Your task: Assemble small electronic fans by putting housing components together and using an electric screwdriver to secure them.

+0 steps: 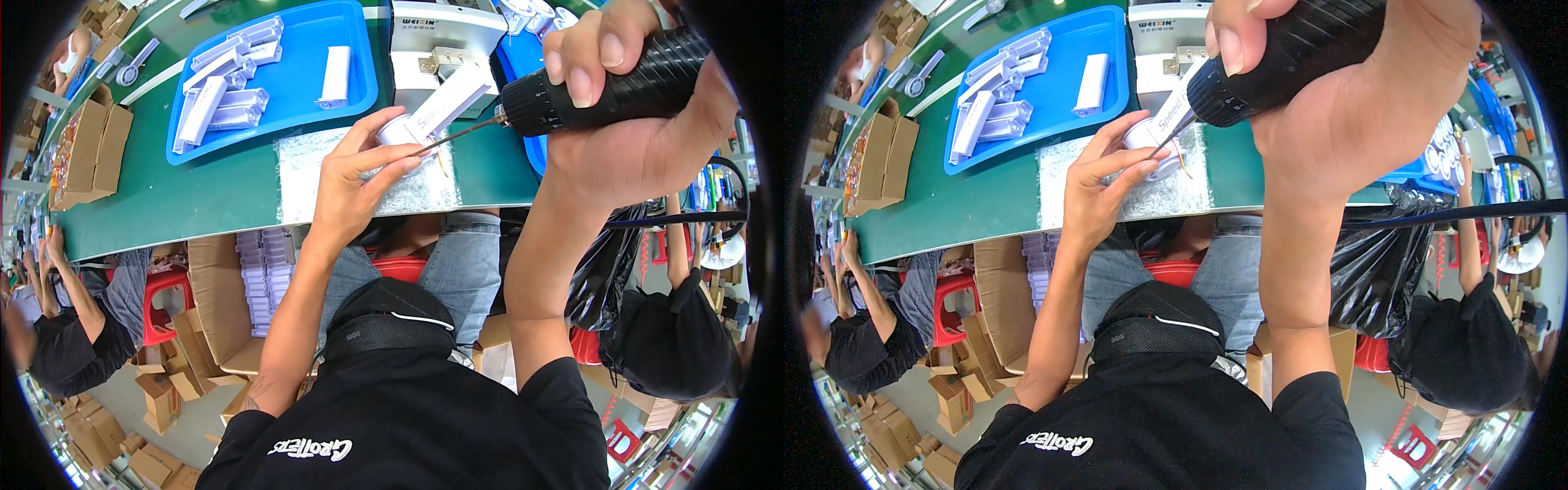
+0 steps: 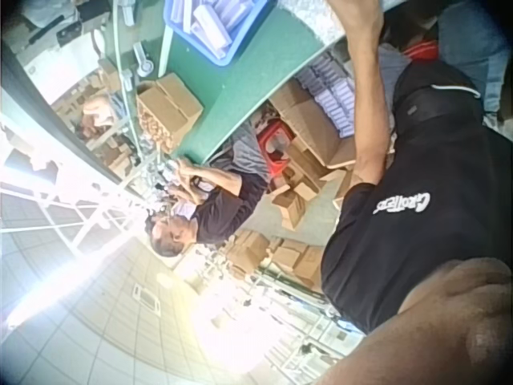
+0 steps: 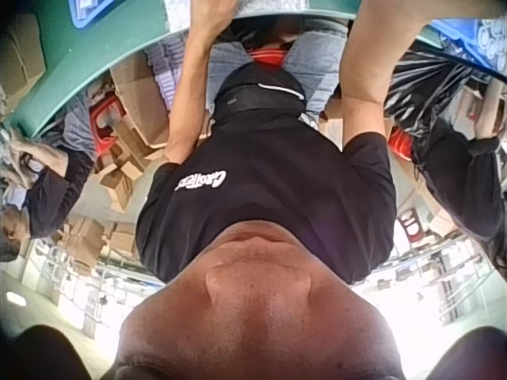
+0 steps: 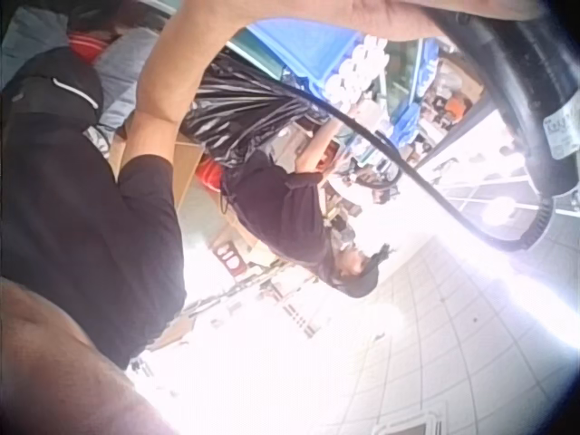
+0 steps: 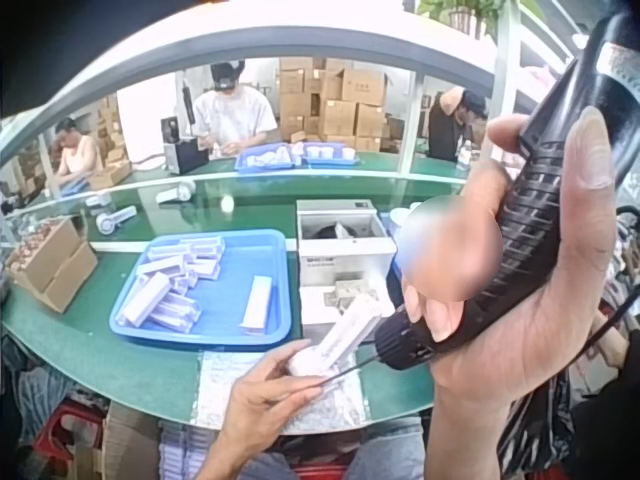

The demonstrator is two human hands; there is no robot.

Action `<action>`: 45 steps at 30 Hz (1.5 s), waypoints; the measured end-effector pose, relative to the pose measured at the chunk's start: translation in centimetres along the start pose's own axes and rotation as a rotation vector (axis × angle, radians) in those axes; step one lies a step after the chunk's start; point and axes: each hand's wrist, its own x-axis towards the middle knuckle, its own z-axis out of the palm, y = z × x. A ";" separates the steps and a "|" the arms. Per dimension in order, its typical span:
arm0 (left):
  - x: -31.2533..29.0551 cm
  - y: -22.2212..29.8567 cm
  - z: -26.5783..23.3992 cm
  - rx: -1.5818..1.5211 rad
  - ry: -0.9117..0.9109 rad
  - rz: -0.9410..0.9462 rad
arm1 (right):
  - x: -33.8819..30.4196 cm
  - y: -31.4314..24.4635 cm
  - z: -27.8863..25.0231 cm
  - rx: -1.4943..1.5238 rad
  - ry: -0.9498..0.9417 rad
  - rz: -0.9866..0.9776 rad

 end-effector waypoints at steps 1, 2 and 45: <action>0.0 0.0 0.0 0.001 0.000 0.001 | 0.0 -0.1 0.1 0.005 0.015 0.010; 0.0 0.1 0.1 -0.008 -0.001 -0.005 | -0.1 -0.3 0.2 0.009 0.030 0.019; 0.6 2.0 0.8 0.284 -0.020 0.121 | 9.3 -3.2 -9.0 -0.320 0.075 -0.265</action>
